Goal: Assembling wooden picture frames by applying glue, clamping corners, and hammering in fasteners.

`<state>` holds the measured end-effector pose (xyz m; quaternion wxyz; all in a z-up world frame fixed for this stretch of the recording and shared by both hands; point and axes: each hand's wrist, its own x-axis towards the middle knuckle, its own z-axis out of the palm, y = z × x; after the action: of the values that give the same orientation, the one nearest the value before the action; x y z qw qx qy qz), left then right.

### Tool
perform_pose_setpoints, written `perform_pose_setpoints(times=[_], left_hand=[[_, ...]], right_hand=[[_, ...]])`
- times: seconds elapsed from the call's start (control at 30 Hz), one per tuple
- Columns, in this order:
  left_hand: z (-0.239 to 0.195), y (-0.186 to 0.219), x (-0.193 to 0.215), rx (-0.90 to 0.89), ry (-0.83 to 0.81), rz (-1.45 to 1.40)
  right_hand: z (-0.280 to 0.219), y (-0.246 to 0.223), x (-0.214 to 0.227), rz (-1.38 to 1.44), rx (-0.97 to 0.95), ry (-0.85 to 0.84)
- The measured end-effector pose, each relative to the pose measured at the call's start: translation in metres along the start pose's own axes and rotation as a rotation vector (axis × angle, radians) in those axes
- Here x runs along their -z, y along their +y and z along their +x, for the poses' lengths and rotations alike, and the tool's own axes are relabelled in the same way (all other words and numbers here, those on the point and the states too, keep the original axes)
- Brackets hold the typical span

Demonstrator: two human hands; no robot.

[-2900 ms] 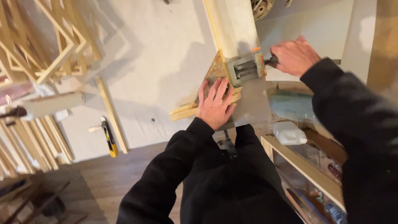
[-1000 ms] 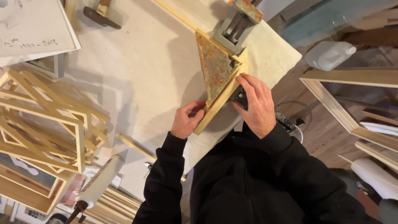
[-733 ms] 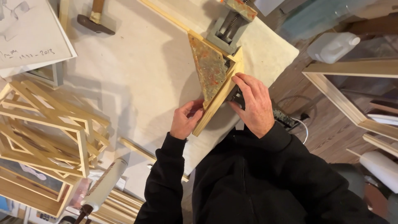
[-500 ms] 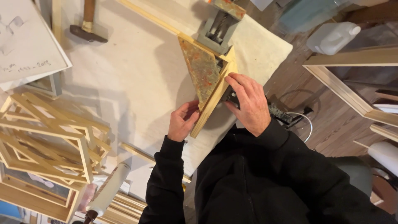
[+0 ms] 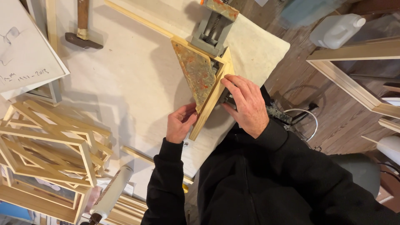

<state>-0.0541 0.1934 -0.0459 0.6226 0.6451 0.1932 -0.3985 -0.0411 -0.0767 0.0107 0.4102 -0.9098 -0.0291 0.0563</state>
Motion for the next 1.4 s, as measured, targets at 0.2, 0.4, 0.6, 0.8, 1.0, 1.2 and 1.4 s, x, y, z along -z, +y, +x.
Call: perform_pose_setpoints(times=[0.2, 0.4, 0.6, 0.8, 1.0, 1.2, 1.4], left_hand=[[0.002, -0.004, 0.001, -0.002, 0.006, -0.012], [0.001, -0.006, 0.000, 0.001, 0.017, -0.003], [0.000, -0.007, 0.000, -0.008, 0.004, -0.038], [0.000, -0.007, -0.001, -0.020, 0.023, 0.021], [0.002, -0.016, 0.001, -0.032, 0.019, -0.012], [0.002, -0.004, -0.002, -0.025, 0.014, -0.023], [0.000, -0.007, -0.002, -0.032, 0.032, -0.004]], right_hand=[[0.002, -0.001, 0.001, 0.010, -0.010, 0.004], [0.001, 0.000, 0.002, 0.022, 0.003, 0.011], [0.000, 0.002, 0.000, -0.005, -0.004, 0.011], [0.023, 0.009, 0.011, 0.145, -0.030, 0.145], [0.059, 0.017, 0.000, 0.319, -0.470, 0.112], [0.065, 0.021, -0.006, 0.324, -0.561, 0.099], [0.062, 0.024, -0.009, 0.348, -0.547, 0.107]])
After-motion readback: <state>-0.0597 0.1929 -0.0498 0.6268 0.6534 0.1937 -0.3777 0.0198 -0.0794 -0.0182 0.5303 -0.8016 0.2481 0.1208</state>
